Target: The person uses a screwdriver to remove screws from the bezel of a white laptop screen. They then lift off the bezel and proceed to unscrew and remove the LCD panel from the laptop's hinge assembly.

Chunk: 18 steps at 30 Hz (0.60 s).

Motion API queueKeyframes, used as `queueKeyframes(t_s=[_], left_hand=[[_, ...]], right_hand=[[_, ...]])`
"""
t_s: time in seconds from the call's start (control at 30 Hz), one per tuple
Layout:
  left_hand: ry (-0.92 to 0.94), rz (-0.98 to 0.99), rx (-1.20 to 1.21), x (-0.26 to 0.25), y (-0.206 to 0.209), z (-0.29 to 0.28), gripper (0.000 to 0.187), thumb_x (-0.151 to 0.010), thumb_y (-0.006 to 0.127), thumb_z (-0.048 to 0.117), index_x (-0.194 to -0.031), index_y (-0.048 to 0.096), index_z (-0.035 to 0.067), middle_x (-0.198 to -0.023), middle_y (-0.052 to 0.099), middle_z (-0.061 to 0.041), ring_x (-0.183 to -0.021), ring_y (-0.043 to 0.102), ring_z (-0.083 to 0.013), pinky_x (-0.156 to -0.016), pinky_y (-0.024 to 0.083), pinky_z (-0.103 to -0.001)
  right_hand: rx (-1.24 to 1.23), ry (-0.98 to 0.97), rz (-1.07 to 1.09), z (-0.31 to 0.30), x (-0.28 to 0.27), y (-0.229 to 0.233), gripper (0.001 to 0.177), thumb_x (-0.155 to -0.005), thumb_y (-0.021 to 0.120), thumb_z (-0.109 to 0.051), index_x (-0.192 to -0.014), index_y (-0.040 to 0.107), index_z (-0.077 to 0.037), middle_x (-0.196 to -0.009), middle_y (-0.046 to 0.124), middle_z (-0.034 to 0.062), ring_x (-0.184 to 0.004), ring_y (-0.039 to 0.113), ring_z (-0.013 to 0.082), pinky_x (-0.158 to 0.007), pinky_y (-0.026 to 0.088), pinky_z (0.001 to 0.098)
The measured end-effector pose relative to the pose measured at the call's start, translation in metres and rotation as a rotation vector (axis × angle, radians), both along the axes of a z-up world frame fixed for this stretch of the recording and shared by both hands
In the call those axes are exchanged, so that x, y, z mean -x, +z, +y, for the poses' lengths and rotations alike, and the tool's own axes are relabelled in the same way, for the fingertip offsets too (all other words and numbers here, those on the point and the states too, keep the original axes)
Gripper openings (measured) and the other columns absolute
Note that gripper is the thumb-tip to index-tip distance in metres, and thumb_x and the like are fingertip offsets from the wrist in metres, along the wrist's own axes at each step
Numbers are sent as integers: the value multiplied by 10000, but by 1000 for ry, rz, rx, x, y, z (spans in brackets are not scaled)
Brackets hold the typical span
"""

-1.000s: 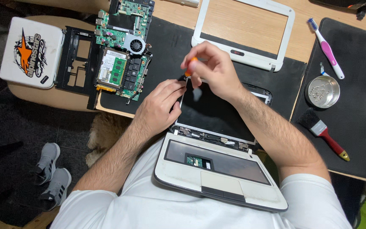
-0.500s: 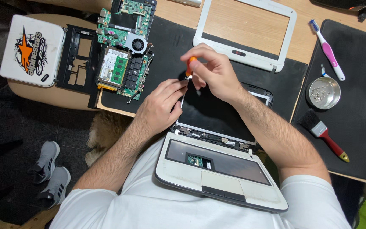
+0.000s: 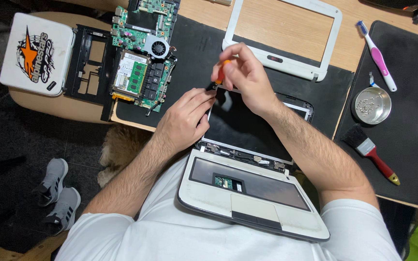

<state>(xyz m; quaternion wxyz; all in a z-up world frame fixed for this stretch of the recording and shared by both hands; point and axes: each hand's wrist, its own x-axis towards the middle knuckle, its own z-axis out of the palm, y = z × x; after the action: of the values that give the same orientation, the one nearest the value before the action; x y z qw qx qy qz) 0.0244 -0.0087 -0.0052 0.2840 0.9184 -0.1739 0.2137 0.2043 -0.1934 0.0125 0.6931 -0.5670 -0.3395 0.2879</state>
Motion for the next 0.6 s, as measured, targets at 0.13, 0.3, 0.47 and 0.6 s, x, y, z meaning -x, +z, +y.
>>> queueKeyframes(t_s=[0.13,0.3,0.47,0.6], left_hand=[[-11,-1,19,-2,7,-1,448,-998,683,-133,-1434,783,-144,-1525,758,-244,-1402,719,-442,-1322,587,-557],[-3,14,23,0,2,0,467,-1012,684,-124,-1470,776,-127,-1545,766,-242,-1431,720,-457,-1350,568,-583],[-4,-2,8,-1,2,-1,391,-1020,690,-121,-1399,783,-130,-1526,765,-239,-1403,723,-445,-1313,587,-576],[-8,-2,20,-2,4,0,425,-1001,693,-120,-1418,777,-123,-1497,766,-237,-1368,727,-434,-1288,594,-564]], right_hand=[[-15,-14,10,1,0,-2,197,-1262,737,-269,-1297,616,-117,-1189,783,116,-946,700,110,-693,551,224],[19,35,48,-3,-2,-3,531,-1322,547,-480,-1654,652,-80,-1181,744,121,-787,615,132,-768,567,278],[-17,18,11,0,2,-2,245,-1276,680,-334,-1332,615,-104,-1147,767,149,-728,603,115,-643,511,230],[-13,69,87,-1,0,-8,532,-1323,556,-455,-1607,711,-32,-1211,748,113,-793,650,157,-687,558,256]])
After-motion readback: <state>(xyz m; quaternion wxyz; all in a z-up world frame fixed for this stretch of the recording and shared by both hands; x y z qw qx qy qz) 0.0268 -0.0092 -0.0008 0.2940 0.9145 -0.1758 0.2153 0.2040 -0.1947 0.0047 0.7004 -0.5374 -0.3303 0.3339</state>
